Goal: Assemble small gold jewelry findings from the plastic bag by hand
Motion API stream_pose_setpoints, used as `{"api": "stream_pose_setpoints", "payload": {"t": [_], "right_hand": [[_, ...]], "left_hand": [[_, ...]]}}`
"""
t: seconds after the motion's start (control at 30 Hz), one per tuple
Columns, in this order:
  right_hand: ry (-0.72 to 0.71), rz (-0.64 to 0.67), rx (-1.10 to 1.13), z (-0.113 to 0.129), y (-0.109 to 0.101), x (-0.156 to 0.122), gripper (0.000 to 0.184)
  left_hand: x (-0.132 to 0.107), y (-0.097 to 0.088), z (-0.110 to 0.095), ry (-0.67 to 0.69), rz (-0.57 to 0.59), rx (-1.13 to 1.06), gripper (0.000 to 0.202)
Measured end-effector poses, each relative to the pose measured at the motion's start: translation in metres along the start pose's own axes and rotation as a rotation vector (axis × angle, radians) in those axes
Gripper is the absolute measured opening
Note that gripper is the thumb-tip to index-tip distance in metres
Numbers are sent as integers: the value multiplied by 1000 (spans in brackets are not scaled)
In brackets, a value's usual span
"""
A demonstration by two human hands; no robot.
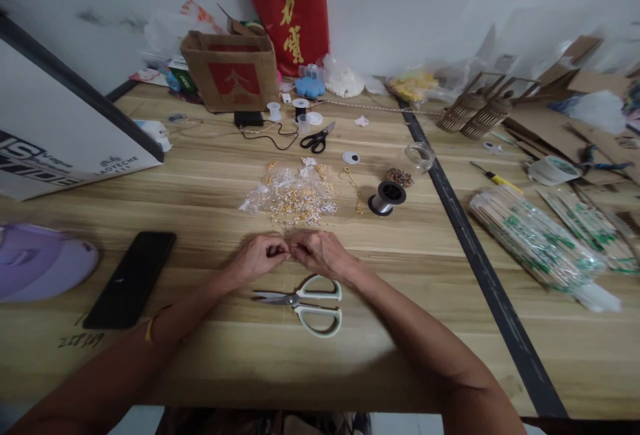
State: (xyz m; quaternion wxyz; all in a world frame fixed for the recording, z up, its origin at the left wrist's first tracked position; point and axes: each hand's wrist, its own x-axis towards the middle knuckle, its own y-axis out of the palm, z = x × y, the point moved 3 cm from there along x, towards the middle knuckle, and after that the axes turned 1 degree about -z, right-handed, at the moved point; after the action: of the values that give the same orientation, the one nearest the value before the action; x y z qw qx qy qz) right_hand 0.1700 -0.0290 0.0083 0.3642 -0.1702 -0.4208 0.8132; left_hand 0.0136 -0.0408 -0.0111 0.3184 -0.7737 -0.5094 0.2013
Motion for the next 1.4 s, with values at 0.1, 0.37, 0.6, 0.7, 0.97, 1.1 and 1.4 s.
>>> {"api": "stream_pose_setpoints", "payload": {"t": [0.1, 0.37, 0.6, 0.7, 0.97, 1.1, 1.4], "right_hand": [[37, 34, -35, -2, 0, 0, 9], [3, 125, -203, 2, 4, -3, 9], [35, 151, -254, 3, -2, -4, 8], [44, 165, -268, 3, -4, -4, 9], [35, 174, -277, -1, -2, -4, 9], [19, 166, -310, 1, 0, -4, 8], [-4, 156, -330, 0, 0, -4, 8]], "left_hand": [[0, 0, 0, 11, -10, 3, 7], [0, 2, 2, 9, -2, 4, 6], [0, 0, -1, 12, 9, 29, 9], [0, 0, 0, 32, 3, 13, 9], [0, 2, 2, 29, 0, 13, 7], [0, 1, 1, 28, 0, 11, 8], [1, 2, 2, 10, 2, 5, 7]]}}
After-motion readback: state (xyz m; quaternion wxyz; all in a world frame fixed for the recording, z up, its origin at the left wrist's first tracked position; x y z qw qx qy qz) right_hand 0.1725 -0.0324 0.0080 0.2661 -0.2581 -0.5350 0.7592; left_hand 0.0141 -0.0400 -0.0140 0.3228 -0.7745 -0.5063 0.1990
